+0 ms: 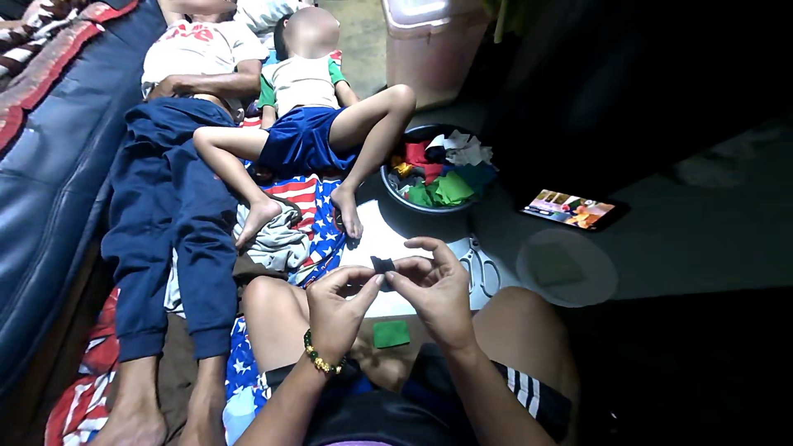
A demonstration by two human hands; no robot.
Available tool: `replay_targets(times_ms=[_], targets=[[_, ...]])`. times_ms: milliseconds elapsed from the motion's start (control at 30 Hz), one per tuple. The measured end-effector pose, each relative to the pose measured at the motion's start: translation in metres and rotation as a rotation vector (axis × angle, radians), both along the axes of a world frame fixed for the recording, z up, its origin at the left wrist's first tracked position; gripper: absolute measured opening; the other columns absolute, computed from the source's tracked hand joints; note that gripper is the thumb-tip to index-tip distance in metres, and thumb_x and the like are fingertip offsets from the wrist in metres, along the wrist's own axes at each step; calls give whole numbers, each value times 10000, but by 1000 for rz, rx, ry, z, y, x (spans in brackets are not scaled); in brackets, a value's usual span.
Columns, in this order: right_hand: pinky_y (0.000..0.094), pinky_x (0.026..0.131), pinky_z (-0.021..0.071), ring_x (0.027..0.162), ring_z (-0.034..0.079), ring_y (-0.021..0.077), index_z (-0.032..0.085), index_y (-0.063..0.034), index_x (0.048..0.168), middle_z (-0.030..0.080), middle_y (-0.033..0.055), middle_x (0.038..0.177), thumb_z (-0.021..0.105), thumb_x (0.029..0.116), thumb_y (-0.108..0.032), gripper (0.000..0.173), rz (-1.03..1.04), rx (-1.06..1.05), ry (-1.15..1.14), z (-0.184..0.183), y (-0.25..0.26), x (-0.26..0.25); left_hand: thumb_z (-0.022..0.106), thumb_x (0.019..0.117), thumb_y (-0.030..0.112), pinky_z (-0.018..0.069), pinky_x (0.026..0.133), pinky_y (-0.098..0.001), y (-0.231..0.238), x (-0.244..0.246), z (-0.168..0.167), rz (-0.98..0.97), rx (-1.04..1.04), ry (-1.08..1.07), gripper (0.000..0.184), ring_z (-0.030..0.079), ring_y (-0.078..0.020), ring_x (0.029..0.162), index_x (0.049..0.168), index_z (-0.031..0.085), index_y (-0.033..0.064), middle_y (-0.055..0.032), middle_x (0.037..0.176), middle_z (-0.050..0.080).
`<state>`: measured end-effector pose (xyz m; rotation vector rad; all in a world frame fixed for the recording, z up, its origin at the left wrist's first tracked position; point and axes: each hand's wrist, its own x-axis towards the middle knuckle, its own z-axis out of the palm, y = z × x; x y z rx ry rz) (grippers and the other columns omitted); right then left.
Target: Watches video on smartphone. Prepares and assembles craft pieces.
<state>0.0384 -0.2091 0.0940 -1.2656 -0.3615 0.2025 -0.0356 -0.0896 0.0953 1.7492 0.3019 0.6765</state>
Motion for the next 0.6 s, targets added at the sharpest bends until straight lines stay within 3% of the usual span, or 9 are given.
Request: replay_targets(times_ms=[433, 600], targets=[[192, 685, 615, 717, 726, 49, 561, -18, 1090, 750, -3, 810, 704, 757, 102, 383, -73, -23, -81, -6, 5, -2, 750, 847, 23, 610, 688, -179, -5, 5, 2, 54, -16, 52, 63, 707, -29, 711, 894, 754, -17, -40, 807, 744], [191, 684, 610, 717, 722, 42, 558, -26, 1076, 746, -7, 812, 697, 765, 87, 359, -86, -48, -72, -9, 6, -1, 691, 862, 14, 595, 684, -168, -7, 7, 3, 78, -11, 103, 68, 693, -6, 704, 889, 744, -18, -27, 800, 737]])
